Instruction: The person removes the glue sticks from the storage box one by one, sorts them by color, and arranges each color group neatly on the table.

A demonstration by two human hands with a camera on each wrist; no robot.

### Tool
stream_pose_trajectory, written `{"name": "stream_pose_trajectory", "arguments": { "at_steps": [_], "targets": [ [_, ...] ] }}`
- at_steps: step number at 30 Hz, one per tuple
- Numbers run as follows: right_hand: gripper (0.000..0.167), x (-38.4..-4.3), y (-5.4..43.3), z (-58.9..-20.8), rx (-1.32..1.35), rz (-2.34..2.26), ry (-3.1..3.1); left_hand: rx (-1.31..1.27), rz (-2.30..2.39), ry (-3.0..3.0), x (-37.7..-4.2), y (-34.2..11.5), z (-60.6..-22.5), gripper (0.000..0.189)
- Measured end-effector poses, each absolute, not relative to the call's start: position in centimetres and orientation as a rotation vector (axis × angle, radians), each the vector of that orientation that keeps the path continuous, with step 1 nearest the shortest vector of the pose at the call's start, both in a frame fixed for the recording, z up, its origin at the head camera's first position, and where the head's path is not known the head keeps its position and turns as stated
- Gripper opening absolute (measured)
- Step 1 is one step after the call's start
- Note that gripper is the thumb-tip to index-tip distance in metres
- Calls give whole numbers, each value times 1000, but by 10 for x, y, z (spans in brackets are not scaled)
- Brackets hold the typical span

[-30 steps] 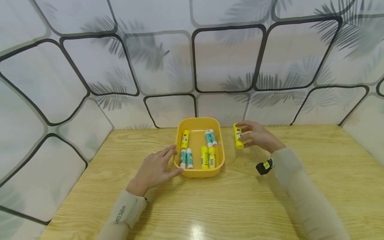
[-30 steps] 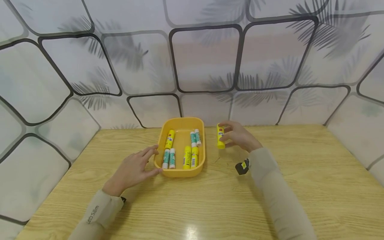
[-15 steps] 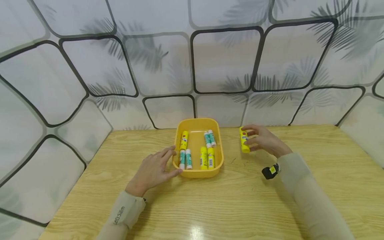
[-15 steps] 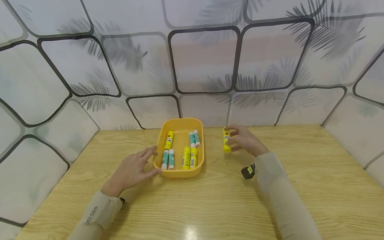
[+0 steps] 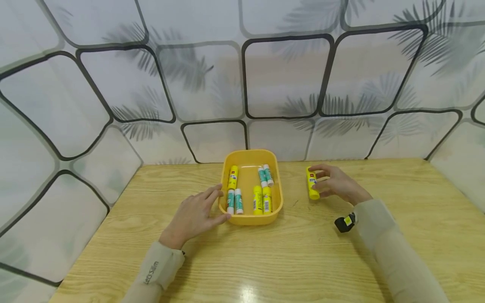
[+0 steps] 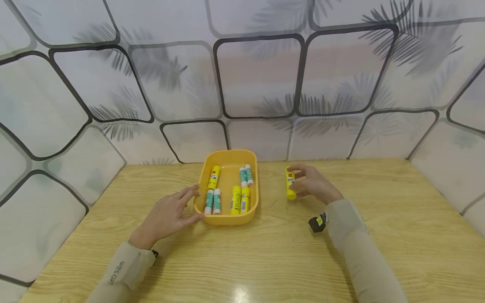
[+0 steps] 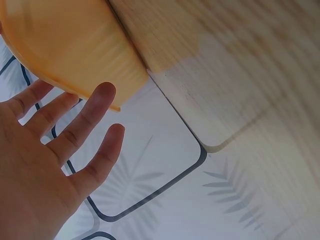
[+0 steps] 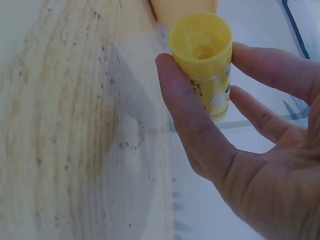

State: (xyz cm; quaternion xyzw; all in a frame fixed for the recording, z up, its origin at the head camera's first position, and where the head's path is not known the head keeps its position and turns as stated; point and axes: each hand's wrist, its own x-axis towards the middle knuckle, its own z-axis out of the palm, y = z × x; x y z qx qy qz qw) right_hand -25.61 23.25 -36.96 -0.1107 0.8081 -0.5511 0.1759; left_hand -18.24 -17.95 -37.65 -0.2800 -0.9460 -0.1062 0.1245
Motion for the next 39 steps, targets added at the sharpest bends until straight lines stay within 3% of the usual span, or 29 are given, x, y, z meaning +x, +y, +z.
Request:
{"name": "stream_pose_trajectory", "arguments": {
  "at_steps": [39],
  "targets": [
    [68, -257, 237, -380, -234, -1456, 2362, -876, -282, -2689, -182, -182, -378, 61]
  ]
}}
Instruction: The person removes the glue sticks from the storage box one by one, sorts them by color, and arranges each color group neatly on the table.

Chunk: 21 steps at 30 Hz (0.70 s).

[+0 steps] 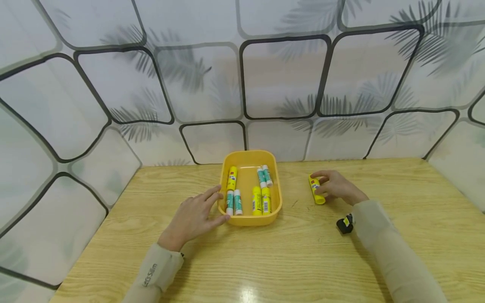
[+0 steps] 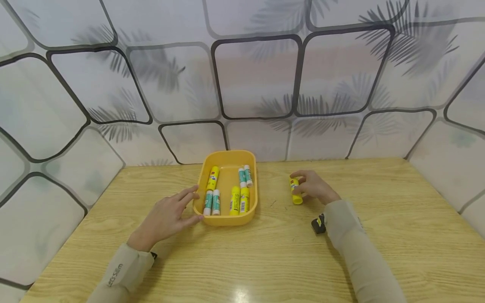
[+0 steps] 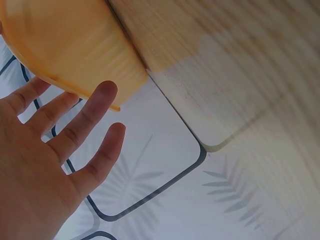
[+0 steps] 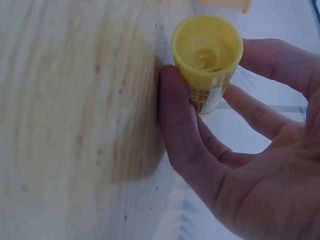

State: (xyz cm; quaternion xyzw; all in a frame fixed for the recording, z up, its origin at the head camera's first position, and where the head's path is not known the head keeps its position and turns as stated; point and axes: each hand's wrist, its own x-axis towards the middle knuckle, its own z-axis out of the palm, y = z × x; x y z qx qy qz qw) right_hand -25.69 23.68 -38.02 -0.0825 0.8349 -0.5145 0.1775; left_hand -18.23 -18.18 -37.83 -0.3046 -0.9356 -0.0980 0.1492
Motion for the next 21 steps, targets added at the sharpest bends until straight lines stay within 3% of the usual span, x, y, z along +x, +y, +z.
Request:
{"name": "stream_pose_trajectory", "arguments": {
  "at_steps": [21],
  "targets": [
    [72, -258, 233, -379, -188, -1394, 2383, -864, -288, -2691, -182, -180, -378, 56]
  ]
}}
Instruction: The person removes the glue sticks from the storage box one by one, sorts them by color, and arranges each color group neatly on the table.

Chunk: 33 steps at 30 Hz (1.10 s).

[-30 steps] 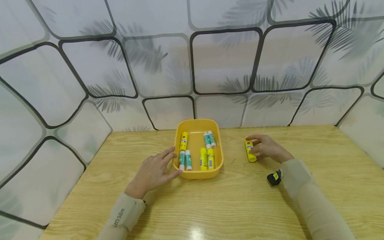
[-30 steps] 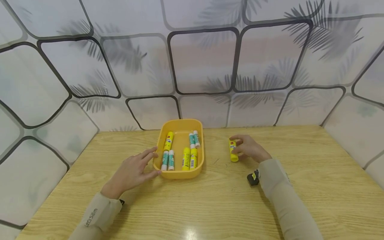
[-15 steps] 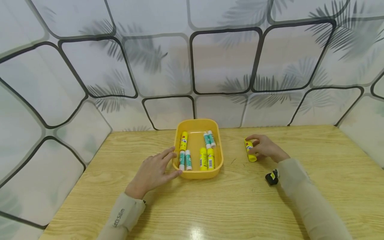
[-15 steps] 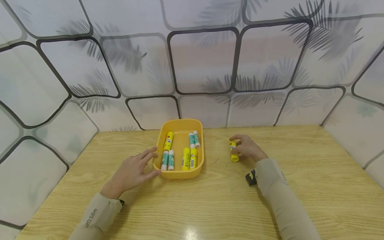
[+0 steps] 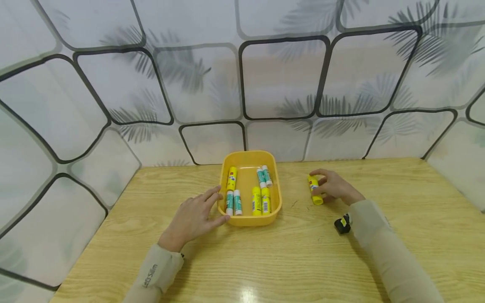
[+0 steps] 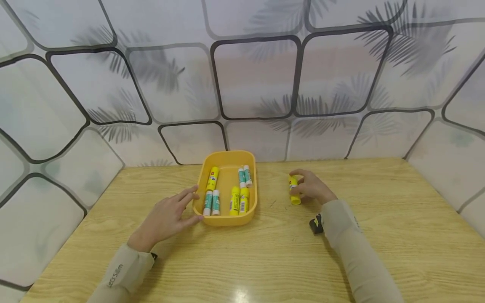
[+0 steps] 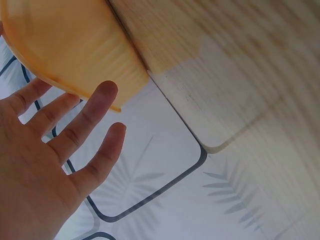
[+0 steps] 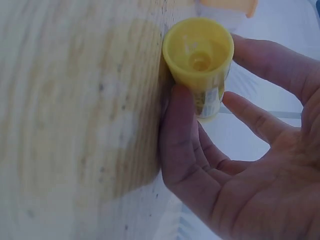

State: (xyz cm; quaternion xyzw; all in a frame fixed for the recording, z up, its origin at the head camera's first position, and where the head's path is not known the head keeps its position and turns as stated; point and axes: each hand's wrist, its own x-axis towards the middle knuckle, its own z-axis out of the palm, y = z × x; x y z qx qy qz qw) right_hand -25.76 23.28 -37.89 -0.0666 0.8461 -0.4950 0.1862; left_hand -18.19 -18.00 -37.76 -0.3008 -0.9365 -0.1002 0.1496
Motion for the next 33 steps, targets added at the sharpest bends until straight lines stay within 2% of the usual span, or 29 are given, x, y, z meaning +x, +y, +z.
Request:
{"name": "stream_pose_trajectory", "arguments": {
  "at_steps": [33],
  "targets": [
    [76, -258, 237, -378, -144, -1479, 2300, -880, -297, -2662, -183, -181, -380, 58]
  ]
}}
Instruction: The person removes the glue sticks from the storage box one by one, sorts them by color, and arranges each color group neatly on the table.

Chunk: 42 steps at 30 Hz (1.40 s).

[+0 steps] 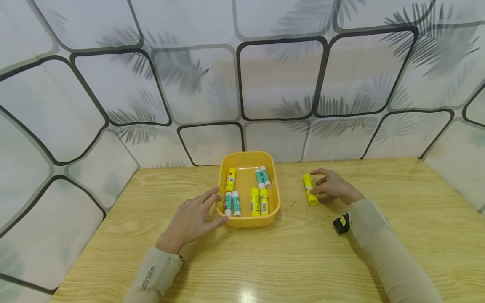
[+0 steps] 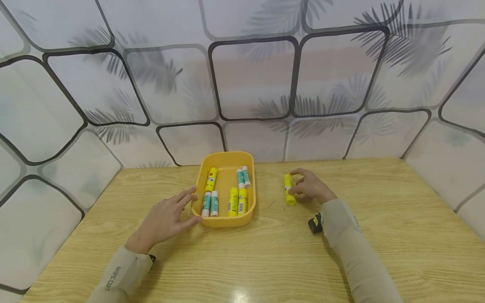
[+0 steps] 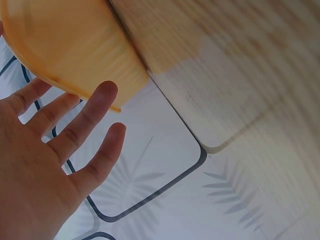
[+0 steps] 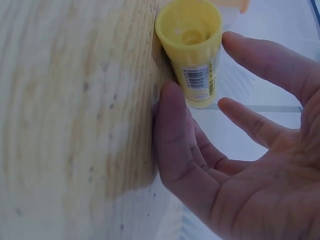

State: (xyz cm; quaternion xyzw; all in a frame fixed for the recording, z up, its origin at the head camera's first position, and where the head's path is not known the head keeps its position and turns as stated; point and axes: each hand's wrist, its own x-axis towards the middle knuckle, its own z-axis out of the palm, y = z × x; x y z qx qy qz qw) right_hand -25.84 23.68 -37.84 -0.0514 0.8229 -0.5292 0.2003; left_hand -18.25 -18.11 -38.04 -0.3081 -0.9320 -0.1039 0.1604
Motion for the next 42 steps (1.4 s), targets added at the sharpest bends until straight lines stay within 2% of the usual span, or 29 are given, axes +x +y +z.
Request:
{"name": "stream_pose_trajectory", "arguments": {
  "at_steps": [28, 42],
  "targets": [
    [81, -261, 234, -370, -161, -1421, 2338, -887, -307, -2653, -183, -180, -381, 58],
    [73, -269, 224, -346, -210, -1481, 2327, -877, -309, -2664, -182, -180, -380, 56]
  ]
}}
